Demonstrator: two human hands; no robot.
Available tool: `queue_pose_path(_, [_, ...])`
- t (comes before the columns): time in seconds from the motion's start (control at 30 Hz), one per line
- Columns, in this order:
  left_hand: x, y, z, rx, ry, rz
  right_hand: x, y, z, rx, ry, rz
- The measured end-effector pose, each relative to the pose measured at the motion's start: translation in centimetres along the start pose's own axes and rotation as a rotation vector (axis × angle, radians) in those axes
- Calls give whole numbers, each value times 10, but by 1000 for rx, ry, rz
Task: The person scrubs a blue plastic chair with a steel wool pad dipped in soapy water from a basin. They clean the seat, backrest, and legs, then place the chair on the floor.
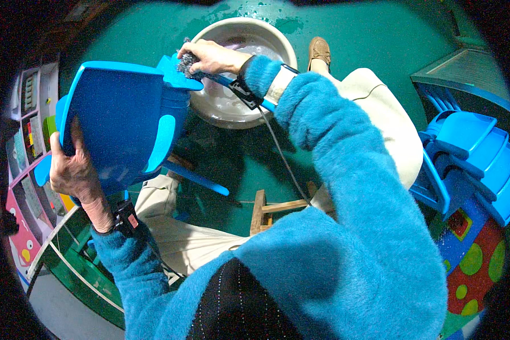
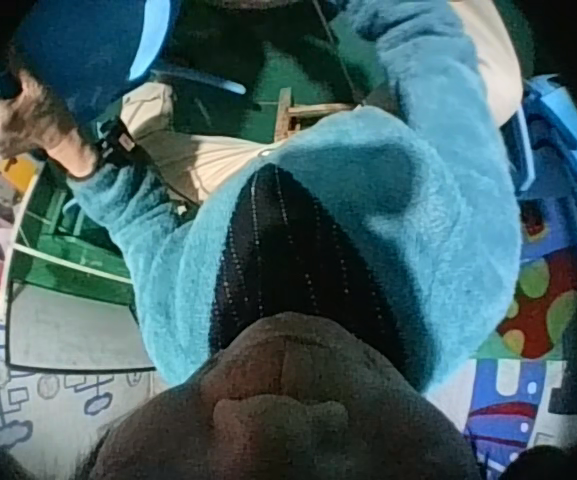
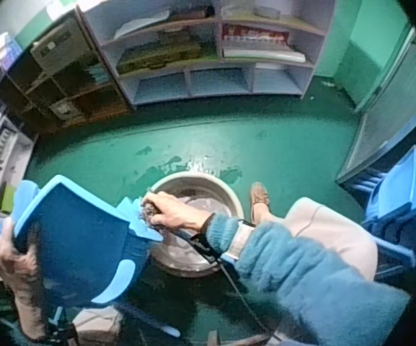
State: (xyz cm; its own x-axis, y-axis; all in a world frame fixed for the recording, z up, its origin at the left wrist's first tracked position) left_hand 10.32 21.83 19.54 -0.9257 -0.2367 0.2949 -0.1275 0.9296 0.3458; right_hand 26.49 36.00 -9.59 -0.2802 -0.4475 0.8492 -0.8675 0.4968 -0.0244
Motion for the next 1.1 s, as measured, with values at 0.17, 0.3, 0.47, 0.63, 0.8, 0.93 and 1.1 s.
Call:
queue_pose_path(0.17, [1,1,1,2,29,12,8,-15,3,-125,-112,17])
queue_pose_path(0.3, [5,1,6,46,41,-30,-6,-14,22,106,-137,165])
queue_pose_path(0.47, [2,0,1,-12,48,-2,21,-16,1,-146,-191,-97])
queue_pose_path(0.63, [5,2,4,-19,12,10,5,-13,21,38,-240,98])
queue_pose_path(0.8, [10,-1,4,-48,-38,-8,28,-8,-1,-287,-203,-111])
queue_pose_path(0.93, [6,-1,2,-41,-14,17,24,-2,8,-173,-256,-30])
queue_pose_path(1.1, [4,2,1,-37,-60,4,7,-9,26,82,-377,119])
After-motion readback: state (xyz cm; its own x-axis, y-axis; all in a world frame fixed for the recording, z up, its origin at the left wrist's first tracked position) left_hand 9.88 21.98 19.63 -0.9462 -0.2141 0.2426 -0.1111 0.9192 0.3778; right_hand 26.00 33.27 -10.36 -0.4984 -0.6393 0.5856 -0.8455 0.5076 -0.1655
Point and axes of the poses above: each hand's wrist, its own y-axis towards the middle knuckle, its own z-axis out of the palm, x = y × z, the point moved 9 cm from there along y, towards the middle knuckle, and after that the axes turned 14 degrees about x, right-handed, at the moved point
